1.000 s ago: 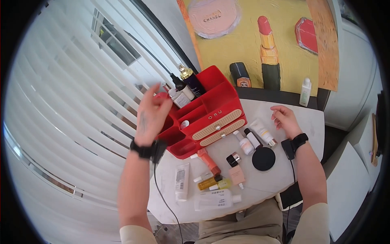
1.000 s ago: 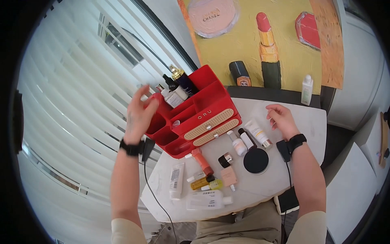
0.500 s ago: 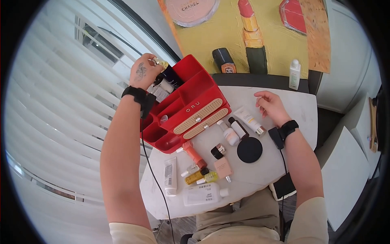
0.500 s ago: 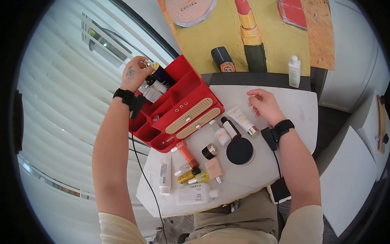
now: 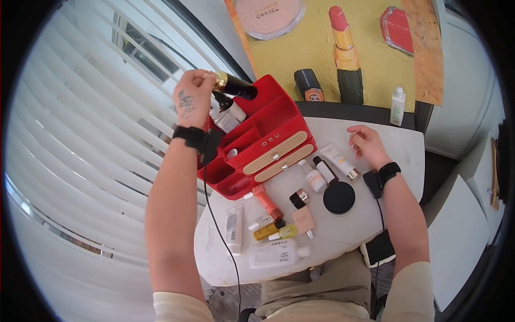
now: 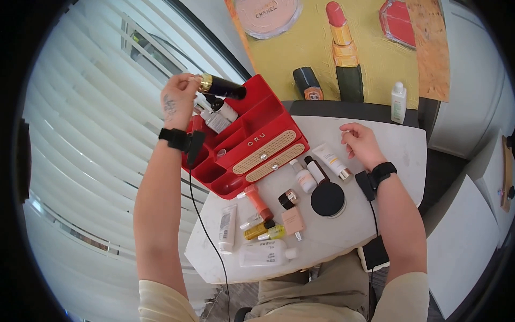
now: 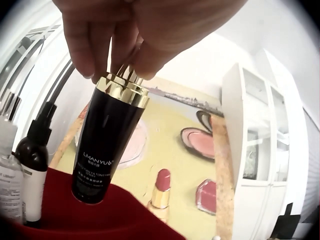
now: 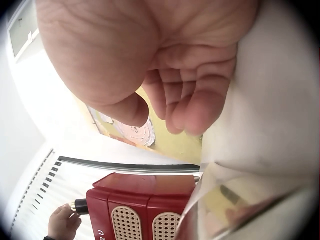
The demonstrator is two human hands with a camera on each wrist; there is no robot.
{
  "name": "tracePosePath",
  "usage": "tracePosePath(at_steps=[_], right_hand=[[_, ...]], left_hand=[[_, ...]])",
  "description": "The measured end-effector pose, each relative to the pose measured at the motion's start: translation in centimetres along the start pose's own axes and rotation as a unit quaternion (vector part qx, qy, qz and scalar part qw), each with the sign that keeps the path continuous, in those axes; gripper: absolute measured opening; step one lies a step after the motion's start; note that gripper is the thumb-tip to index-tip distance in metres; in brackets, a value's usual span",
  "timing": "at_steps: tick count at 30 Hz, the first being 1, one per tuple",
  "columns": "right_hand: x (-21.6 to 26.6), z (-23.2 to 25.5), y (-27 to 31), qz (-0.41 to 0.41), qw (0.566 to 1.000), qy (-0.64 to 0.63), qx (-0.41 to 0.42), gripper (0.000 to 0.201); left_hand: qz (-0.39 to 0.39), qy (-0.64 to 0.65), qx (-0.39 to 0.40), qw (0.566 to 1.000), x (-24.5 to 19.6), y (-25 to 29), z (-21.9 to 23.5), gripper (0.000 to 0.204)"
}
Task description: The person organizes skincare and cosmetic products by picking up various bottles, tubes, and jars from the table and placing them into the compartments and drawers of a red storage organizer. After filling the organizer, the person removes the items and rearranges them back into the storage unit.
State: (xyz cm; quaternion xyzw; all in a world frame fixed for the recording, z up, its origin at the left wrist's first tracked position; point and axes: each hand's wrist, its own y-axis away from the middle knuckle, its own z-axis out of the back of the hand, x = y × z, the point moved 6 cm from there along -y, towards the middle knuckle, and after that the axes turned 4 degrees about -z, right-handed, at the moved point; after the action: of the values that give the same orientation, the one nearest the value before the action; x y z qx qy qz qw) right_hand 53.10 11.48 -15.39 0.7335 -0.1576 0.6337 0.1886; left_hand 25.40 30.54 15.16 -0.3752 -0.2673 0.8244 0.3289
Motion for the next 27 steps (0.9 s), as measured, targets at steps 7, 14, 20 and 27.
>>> tracePosePath(at_steps=[7, 14, 20, 27], right_hand=[[0.1, -0.1, 0.1, 0.002, 1.0, 0.005, 0.0, 0.027], [-0.2, -0.1, 0.0, 0.006, 1.0, 0.021, -0.007, 0.028], [-0.5, 0.2, -0.2, 0.011, 1.0, 0.007, -0.013, 0.028], [-0.7, 0.3, -0.3, 0.012, 1.0, 0.01, -0.016, 0.027]], left_hand=[[0.159, 0.259, 0.0, 0.953, 0.1, 9.4, 6.1, 0.021], [0.386, 0.359, 0.097, 0.844, 8.8, 24.8, 3.5, 0.014], [0.488, 0.36, 0.094, 0.79, 11.3, 29.8, 2.5, 0.02], [0.451, 0.278, 0.175, 0.83, 11.2, 31.1, 1.5, 0.037]])
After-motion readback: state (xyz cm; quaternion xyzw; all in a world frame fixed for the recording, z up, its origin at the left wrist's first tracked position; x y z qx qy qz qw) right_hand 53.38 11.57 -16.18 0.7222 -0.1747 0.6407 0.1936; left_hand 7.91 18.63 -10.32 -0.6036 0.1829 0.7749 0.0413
